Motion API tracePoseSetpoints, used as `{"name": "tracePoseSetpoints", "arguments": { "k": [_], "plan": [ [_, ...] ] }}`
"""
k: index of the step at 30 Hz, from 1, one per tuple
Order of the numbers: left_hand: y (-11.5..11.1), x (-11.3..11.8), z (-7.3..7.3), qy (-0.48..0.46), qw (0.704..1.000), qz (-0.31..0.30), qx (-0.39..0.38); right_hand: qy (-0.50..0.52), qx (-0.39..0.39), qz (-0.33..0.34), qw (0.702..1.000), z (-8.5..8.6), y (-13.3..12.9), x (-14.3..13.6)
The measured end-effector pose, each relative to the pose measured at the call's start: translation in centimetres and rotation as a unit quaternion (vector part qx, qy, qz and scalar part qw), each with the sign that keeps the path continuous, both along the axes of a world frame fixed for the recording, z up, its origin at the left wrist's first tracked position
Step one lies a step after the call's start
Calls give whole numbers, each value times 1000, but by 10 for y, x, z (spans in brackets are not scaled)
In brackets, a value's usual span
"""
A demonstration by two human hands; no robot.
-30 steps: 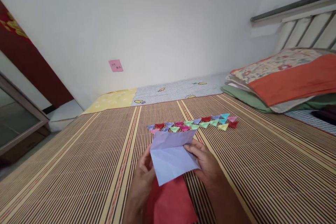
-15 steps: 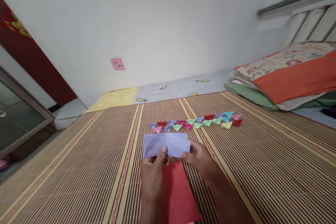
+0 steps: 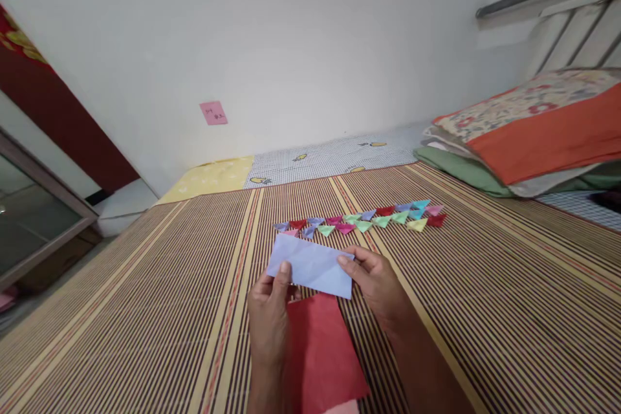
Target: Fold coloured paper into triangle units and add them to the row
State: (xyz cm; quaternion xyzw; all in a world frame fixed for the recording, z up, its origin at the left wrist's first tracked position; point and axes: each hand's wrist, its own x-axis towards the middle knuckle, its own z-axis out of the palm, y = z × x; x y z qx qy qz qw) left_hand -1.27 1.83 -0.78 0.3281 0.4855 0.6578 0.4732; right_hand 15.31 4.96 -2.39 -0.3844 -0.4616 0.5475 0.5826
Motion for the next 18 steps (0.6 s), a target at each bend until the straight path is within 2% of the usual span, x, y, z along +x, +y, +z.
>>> {"name": "tracePoseSetpoints", "arguments": {
  "k": [3,5,7,9,12,15,18],
  "plan": [
    [1,4,-1,37,997,-67,-10,-7,14,-13,1000,0,0,-2],
    [2,5,-1,56,994,-89,-11,-23,24,-19,999,2,-1,-1],
    [3,5,-2,50,995,-84,-6,-49,57,-32,997,5,-3,4],
    [3,4,-3,38,996,-77,-6,-95,124,-40,987,10,-5,11],
    [4,1,-4,18,997,-73,-12,-213,220,4,952,17,-9,19],
    [3,0,-5,-2,997,-83,-8,-275,225,39,934,20,-11,20],
    [2,2,-5,-12,995,-99,0,-262,234,20,936,19,-10,15]
  ]
}}
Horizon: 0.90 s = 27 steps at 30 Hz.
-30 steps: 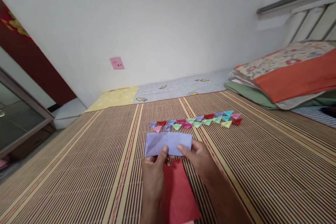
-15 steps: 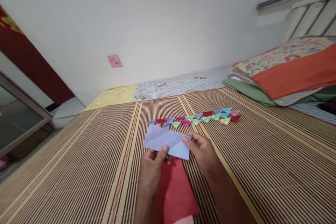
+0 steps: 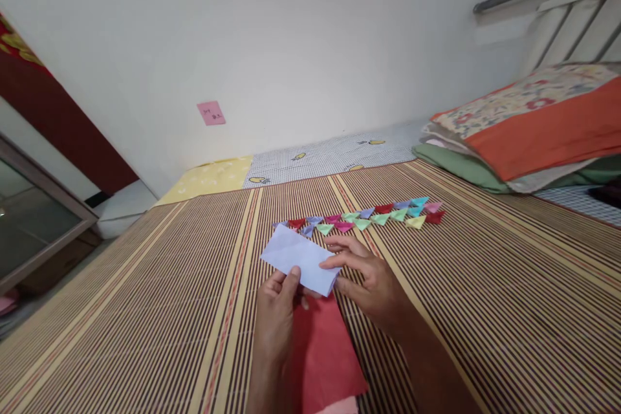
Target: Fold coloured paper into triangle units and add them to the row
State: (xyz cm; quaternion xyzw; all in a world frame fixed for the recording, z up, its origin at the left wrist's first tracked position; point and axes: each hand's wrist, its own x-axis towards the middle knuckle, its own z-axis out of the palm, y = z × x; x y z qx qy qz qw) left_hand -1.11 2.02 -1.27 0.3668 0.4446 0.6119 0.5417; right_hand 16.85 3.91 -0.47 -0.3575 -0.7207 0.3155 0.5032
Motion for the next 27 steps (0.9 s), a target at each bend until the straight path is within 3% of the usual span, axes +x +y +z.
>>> {"name": "tracePoseSetpoints", "arguments": {
  "k": [5,10,15,20,27],
  "plan": [
    [-1,7,3,-65,998,-9,11,55,3,-50,997,-2,1,-11],
    [-2,13,4,-95,995,-16,23,108,-81,-75,988,-6,-1,-22],
    [-1,15,-2,-70,997,12,11,128,-109,-64,984,-4,-3,-23],
    [-1,19,4,-123,991,45,9,142,-147,-35,978,-1,-5,-23],
    [-1,17,9,-153,985,76,-2,189,-152,-34,969,-14,2,-22]
  ]
}}
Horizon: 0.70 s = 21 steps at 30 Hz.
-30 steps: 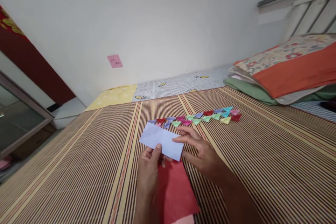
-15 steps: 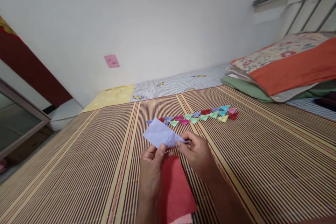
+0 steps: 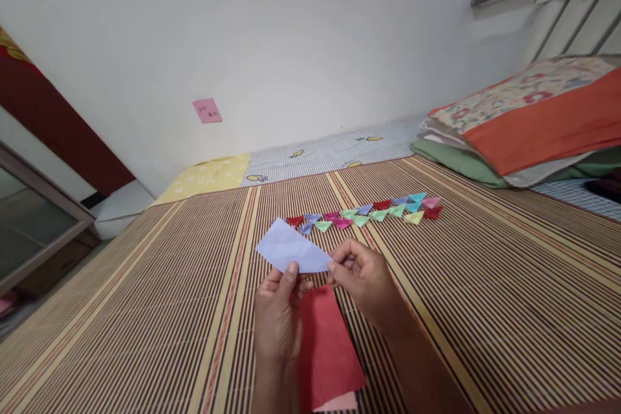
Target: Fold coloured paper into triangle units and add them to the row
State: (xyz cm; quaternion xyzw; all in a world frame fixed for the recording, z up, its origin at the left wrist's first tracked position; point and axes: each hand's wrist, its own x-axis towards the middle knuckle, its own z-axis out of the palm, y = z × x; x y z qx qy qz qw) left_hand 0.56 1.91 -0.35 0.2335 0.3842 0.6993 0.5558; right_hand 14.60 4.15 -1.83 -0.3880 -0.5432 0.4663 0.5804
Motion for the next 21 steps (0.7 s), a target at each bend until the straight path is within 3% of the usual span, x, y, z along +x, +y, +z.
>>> {"name": "tracePoseSetpoints", "arguments": {
  "k": [7,10,14,17,21],
  "plan": [
    [-5,-1,2,182,981,-61,21,-45,35,27,998,7,0,12],
    [-7,0,3,214,972,-82,40,-23,31,32,999,8,-1,12],
    [-3,-1,-1,202,975,-92,31,28,-16,22,999,6,-1,14],
    [0,-2,-3,135,987,-82,8,69,-42,17,997,6,0,17],
    [-1,3,-3,60,973,-216,-48,89,11,24,996,8,2,24]
  ]
}}
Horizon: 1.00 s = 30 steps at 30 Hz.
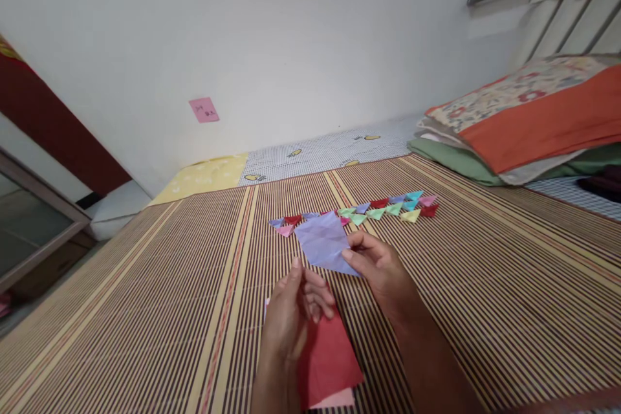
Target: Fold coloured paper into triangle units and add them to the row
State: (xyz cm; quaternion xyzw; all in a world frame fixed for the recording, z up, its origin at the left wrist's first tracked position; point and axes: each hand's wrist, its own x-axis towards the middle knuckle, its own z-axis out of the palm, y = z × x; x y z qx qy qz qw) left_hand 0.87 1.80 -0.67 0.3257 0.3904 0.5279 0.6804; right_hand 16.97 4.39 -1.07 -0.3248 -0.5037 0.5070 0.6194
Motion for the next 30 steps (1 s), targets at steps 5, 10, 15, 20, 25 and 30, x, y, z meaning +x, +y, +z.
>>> {"name": "tracePoseSetpoints", "arguments": {
  "k": [5,10,15,20,25,30],
  "plan": [
    [-4,12,-4,-86,994,-49,-55,-74,132,24,988,-1,3,12],
    [-7,16,-2,-91,993,-71,-36,-124,133,22,983,-4,5,11],
    [-4,10,5,-66,994,91,6,-150,140,-36,978,-1,2,10],
    [-2,1,6,-47,985,164,19,-283,182,-32,941,13,-9,6],
    [-2,-2,3,-4,986,157,54,-327,239,-40,914,18,-14,-4],
    [-4,4,3,-19,985,155,73,-284,227,-87,927,17,-13,-10]
  ]
}}
